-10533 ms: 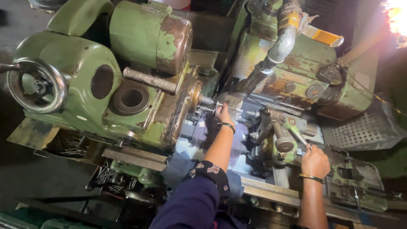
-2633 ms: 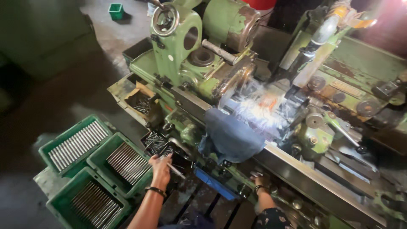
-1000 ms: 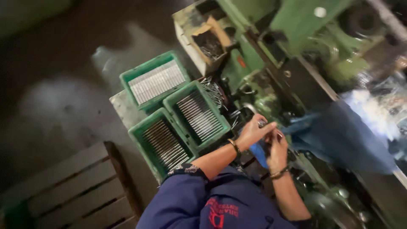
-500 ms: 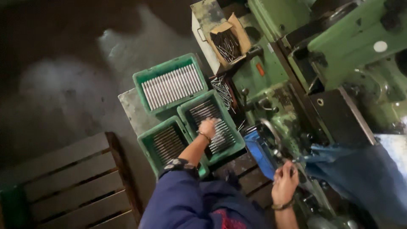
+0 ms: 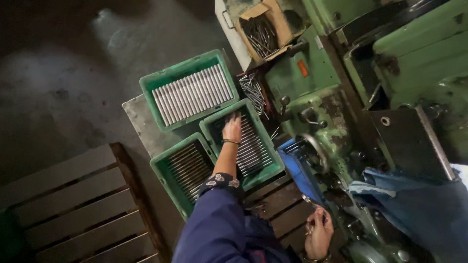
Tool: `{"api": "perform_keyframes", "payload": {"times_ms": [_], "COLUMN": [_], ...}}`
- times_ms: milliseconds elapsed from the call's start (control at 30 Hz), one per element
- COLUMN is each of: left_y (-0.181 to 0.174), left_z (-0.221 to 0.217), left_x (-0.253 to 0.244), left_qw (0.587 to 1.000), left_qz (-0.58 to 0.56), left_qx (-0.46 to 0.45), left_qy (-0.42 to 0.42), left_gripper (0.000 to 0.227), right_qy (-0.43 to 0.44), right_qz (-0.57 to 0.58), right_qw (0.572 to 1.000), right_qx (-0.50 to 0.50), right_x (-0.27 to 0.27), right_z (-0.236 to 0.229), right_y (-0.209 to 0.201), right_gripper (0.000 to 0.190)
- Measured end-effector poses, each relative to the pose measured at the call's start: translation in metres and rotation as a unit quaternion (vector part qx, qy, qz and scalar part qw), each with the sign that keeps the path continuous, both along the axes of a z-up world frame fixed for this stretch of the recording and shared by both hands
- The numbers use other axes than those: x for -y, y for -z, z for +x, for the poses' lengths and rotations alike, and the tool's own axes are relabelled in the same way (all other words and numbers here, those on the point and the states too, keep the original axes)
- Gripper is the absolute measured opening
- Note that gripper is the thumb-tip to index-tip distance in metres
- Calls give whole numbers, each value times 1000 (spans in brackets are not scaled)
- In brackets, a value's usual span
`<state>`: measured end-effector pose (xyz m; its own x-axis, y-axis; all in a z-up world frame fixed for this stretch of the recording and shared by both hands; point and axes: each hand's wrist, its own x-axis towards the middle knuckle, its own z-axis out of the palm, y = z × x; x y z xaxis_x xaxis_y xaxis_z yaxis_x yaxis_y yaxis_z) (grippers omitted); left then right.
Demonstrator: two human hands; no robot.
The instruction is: The person operates a metal lathe to machine cylindrical metal rods. They pick up a rod, secure it in the chuck, engage the cutting tool, and then remove the finished part to place it in a green bin. This process is repeated multiple times.
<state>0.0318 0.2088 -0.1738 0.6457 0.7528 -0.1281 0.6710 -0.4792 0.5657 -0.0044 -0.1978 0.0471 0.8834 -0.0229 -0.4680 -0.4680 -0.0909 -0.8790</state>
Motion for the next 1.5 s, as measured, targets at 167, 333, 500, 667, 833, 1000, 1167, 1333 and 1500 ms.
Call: {"api": "perform_keyframes", "payload": {"times_ms": [167, 333, 500, 667, 833, 1000, 1167, 1333, 1500], "left_y": [-11, -15, -15, -27, -48, -72, -54, -18, -13], "left_z": [-14, -25, -22, -18, -32, -107, -245, -276, -280], "left_x": [3, 17, 15, 2, 22, 53, 34, 69, 123], "left_qw": [998, 993, 978, 958, 970, 987, 983, 964, 912], "left_qz": [23, -18, -57, -167, -187, 69, -8, -102, -225], "left_qx": [-25, -93, -161, -188, -108, 142, 22, -246, -339], "left_qy": [59, 68, 116, 137, 111, -27, -181, 26, 53], "left_gripper": [49, 62, 90, 101, 92, 67, 46, 28, 33], "right_qy": [-22, -39, -47, -42, -79, -91, -127, -162, -176], "right_qz": [26, 25, 7, 4, 32, 27, 71, 102, 125], "right_qw": [999, 999, 999, 999, 996, 995, 988, 980, 975], "right_qx": [0, 14, 13, 12, 34, 42, 57, 57, 47], "right_x": [-10, -13, -16, -13, -10, -22, -32, -21, -6], "right_z": [-5, -7, -17, -20, -18, -10, 0, -3, -3], "right_y": [-3, -4, -8, -10, -7, -16, -30, -31, -29], "right_gripper": [27, 27, 28, 26, 23, 20, 17, 17, 18]}}
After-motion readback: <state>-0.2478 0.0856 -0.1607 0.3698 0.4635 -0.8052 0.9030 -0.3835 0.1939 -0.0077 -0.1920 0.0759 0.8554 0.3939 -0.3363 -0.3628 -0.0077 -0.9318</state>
